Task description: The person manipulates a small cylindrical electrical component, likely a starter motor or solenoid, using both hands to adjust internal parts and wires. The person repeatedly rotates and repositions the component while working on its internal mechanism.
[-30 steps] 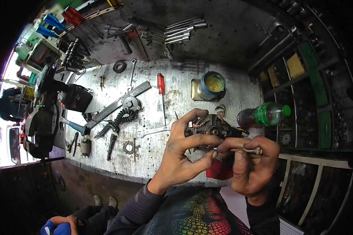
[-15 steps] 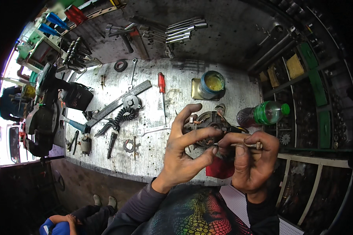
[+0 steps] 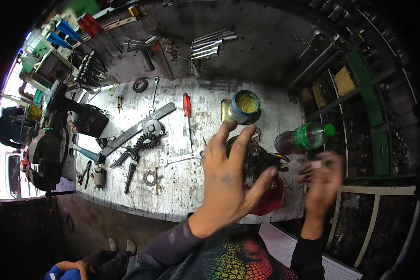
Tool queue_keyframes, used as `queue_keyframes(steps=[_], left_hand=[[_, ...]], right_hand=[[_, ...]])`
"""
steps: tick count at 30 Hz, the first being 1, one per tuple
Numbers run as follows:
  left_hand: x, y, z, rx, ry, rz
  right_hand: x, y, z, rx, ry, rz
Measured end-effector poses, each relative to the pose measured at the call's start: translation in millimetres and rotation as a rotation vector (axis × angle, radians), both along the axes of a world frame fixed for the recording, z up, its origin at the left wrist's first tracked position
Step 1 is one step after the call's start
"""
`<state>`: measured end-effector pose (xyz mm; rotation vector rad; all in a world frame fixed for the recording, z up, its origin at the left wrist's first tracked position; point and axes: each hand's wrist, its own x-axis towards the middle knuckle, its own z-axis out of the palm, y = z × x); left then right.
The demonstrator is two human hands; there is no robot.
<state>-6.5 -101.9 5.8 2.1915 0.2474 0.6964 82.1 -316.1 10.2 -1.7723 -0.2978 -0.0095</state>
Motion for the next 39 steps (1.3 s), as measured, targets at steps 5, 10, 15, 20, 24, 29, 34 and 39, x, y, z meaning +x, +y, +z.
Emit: queue_keyframes(steps=[5, 10, 15, 20, 24, 29, 34, 39], left_hand=[[17.3, -6.4, -19.8, 0.022, -0.115, 0.043], [29.8, -2.2, -37.0, -0.068, -0.297, 0.041], [33.4, 35.5, -34.3, -0.099, -0.251, -0.281], [59.6, 77.2, -26.8, -0.310, -0.102, -0.791], [83.7, 89.3, -25.9, -0.486, 0.008, -1.115], [77.2, 86.4, -27.3, -0.405, -0.074, -1.051], [45.4, 58.9, 8.4, -0.021, 0.168, -0.701], [42.2, 34.4, 10.5, 0.071, 0.217, -0.552]], right_hand=[[-38.4, -21.3, -146.9, -0.648, 0.330, 0.137], [-46.5, -25.9, -195.4, -0.664, -0.204, 0.115], [-45.1, -30.4, -169.1, -0.405, 0.195, 0.162], [-67.5, -19.2, -170.0, -0.348, 0.257, 0.184], [-77.2, -6.7, -167.3, -0.365, 0.355, 0.226], [-87.0, -1.8, -148.8, -0.561, 0.241, 0.409], [-120.5, 49.6, -155.5, -0.565, 0.319, 0.833], [-132.7, 172.7, -197.7, -0.301, -0.166, 0.917]])
